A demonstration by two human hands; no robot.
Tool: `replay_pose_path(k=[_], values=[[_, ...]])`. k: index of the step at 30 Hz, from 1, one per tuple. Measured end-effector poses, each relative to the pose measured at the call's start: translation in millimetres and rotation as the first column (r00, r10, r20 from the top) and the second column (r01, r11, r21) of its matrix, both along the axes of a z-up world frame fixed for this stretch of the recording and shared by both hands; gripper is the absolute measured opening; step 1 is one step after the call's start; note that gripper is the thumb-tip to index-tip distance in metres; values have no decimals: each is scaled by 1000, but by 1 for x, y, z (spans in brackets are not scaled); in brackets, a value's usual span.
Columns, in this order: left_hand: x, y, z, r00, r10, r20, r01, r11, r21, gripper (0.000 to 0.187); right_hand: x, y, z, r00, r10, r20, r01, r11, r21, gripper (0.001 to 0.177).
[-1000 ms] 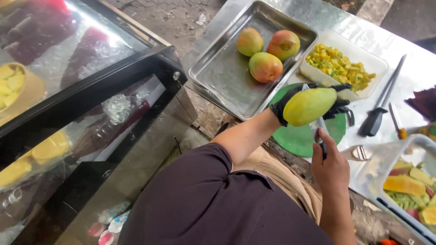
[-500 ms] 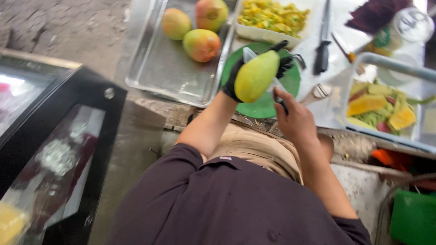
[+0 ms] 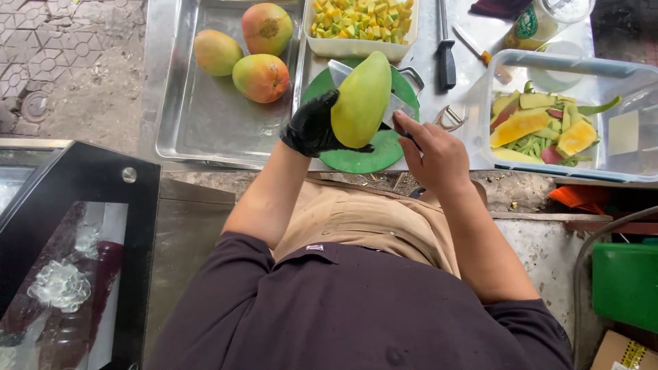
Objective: Cutting and dicing mangoes into small pieces on a cutting board.
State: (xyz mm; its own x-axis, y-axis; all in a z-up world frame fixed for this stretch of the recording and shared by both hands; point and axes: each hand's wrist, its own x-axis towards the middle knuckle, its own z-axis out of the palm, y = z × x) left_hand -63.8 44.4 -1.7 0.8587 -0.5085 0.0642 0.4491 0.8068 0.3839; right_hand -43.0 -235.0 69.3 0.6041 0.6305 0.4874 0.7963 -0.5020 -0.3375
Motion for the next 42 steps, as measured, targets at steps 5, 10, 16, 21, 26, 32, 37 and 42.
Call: replay_pose_path(k=[5,10,16,21,26,32,37,42], values=[[-2,9,-2,994,-91,-61,98,989,115,69,-4,-4,7,996,35,79,-31,998,-45,43],[-6,14,-2,996,-68,-54,79,966,245,66,-3,-17,1,992,45,119,-38,997,-62,43],[-15,15,34,991,-135,7,128,953,273,65,-5,-20,2,985,3,173,2,1000,-30,42],[-12,17,12,999,-45,4,43,973,227,66,-5,-10,9,989,-5,146,6,1000,-7,42],[-16,28,-17,997,-67,37,61,985,160,71,3,-20,16,977,53,207,-49,999,-23,42],[-24,2,46,985,-146,95,143,989,34,71,6,-23,21,970,89,224,-87,996,-19,43],[-27,11,38,993,-119,0,117,980,158,74,5,-32,17,969,68,239,-66,998,-16,42],[-28,5,52,985,-148,91,135,981,138,73,4,-28,11,965,18,262,-21,1000,9,40]])
